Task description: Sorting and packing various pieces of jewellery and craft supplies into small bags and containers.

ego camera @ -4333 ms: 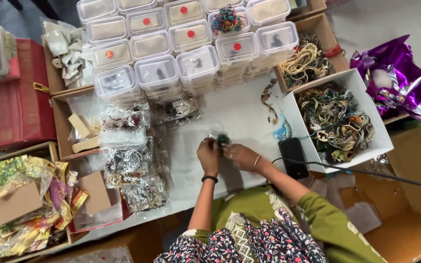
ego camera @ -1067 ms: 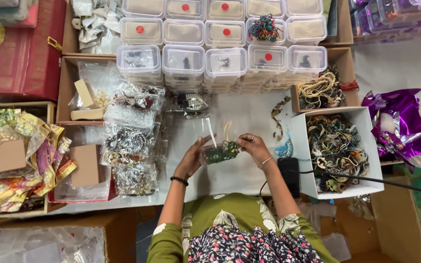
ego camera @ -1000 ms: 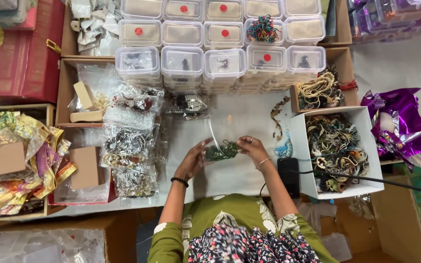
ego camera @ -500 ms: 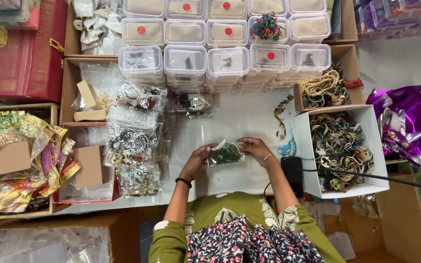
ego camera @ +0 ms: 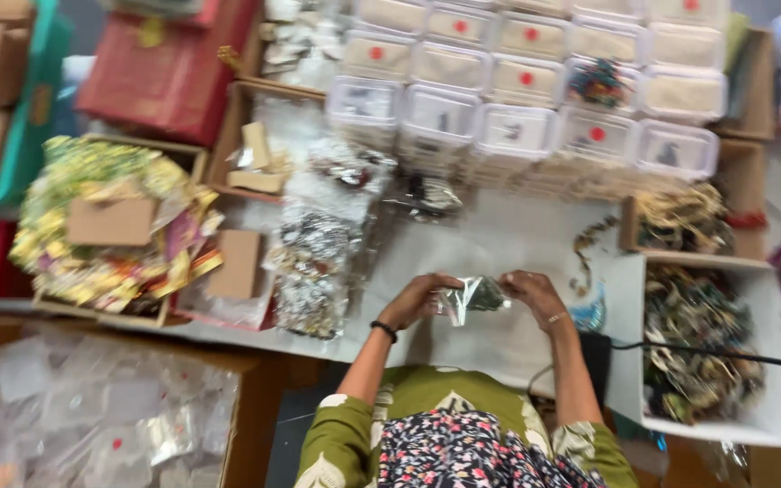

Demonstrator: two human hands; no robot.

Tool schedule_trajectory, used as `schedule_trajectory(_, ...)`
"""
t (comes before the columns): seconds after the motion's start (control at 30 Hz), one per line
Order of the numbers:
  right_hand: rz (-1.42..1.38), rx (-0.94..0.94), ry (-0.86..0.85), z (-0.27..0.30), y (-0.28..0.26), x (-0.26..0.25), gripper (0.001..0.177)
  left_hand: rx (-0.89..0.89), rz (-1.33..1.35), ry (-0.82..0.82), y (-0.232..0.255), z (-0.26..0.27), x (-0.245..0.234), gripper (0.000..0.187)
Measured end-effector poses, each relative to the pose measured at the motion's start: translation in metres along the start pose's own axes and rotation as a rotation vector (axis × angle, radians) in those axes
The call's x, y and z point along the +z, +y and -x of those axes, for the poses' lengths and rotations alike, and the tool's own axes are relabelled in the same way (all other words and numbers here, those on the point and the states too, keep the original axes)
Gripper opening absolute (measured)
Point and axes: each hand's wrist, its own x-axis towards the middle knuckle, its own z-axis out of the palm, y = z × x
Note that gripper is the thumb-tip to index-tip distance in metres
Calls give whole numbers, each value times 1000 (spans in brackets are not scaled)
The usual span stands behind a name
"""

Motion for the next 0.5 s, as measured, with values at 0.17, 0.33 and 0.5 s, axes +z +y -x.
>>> schedule_trajectory(0.17, 281, -112, 80, -9, 1, 9, 35, -2, -329, 107, -23, -16, -18, 31)
schedule_trajectory(0.33, 15, -115, 72, 1, -6, 25, 47, 115, -343, -9, -7, 10, -6, 44)
schedule_trajectory(0.5, -180, 4, -16, 23, -12, 35, 50, 94, -332, -57, 1, 23, 14, 51)
